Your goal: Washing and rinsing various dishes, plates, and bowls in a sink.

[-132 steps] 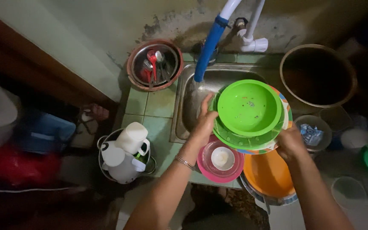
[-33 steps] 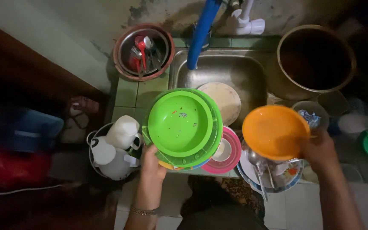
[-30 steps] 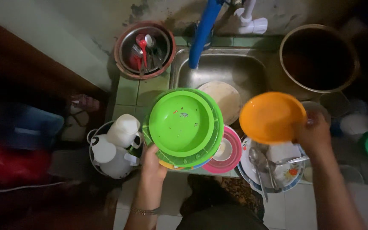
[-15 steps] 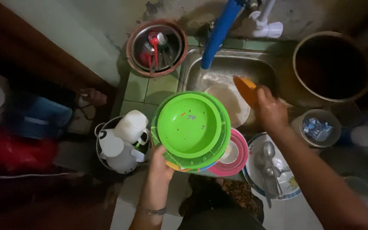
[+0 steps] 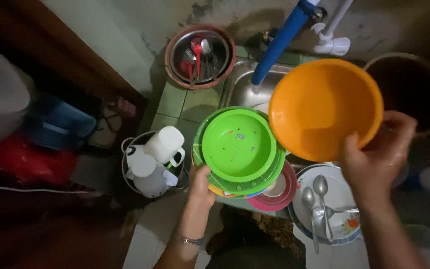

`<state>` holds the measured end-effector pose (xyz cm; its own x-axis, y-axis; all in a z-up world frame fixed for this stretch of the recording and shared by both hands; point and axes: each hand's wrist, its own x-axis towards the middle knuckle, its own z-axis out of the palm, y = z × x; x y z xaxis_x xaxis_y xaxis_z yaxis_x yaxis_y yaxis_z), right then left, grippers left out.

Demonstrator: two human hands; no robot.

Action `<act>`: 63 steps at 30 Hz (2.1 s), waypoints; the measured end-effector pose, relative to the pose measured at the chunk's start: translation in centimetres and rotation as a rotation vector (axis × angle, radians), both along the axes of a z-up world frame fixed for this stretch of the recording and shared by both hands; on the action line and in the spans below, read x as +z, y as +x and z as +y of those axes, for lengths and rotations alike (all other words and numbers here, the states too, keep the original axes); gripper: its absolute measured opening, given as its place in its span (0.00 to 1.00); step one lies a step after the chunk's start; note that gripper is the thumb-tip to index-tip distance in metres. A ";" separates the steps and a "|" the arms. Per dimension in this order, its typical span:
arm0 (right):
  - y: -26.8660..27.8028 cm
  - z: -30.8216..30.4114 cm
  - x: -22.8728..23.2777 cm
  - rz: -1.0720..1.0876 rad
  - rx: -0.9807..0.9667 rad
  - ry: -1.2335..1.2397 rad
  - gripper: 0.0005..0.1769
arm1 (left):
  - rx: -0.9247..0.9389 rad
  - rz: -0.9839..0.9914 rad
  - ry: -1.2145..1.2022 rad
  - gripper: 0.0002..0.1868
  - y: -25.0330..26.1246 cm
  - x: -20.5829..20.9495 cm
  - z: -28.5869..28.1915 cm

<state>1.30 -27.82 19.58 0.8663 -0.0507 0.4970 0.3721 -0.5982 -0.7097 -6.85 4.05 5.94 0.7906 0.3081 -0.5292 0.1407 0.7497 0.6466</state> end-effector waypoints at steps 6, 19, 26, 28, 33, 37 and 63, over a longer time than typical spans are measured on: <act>-0.5 3.0 1.5 -0.038 0.054 0.057 0.26 | 0.003 -0.073 0.021 0.35 0.7 1.0 -1.1; 1.3 4.2 -1.5 0.200 0.045 0.209 0.33 | -0.033 -0.098 0.072 0.34 2.7 -0.3 -1.6; 2.6 3.2 -7.6 0.198 0.322 0.302 0.34 | -0.129 -0.032 0.122 0.31 4.0 0.4 -3.0; 2.4 3.8 -7.0 0.377 0.118 0.202 0.26 | -0.151 -0.084 0.202 0.30 4.0 0.6 -3.4; 2.2 6.1 -2.6 0.435 -0.077 -0.129 0.41 | -0.175 -0.085 0.112 0.29 3.9 -1.0 -4.1; 2.8 6.2 -2.3 0.651 -0.070 -0.117 0.44 | -0.217 -0.135 0.159 0.31 3.5 1.3 -4.1; 4.0 6.8 -7.3 0.793 0.244 0.175 0.47 | -0.245 -0.070 -0.195 0.29 2.4 -3.3 -0.4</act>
<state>5.31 -21.06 12.24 0.9518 0.1632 -0.2598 -0.1703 -0.4232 -0.8899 -4.44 3.66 2.66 0.8651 0.0018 -0.5016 0.2929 0.8099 0.5082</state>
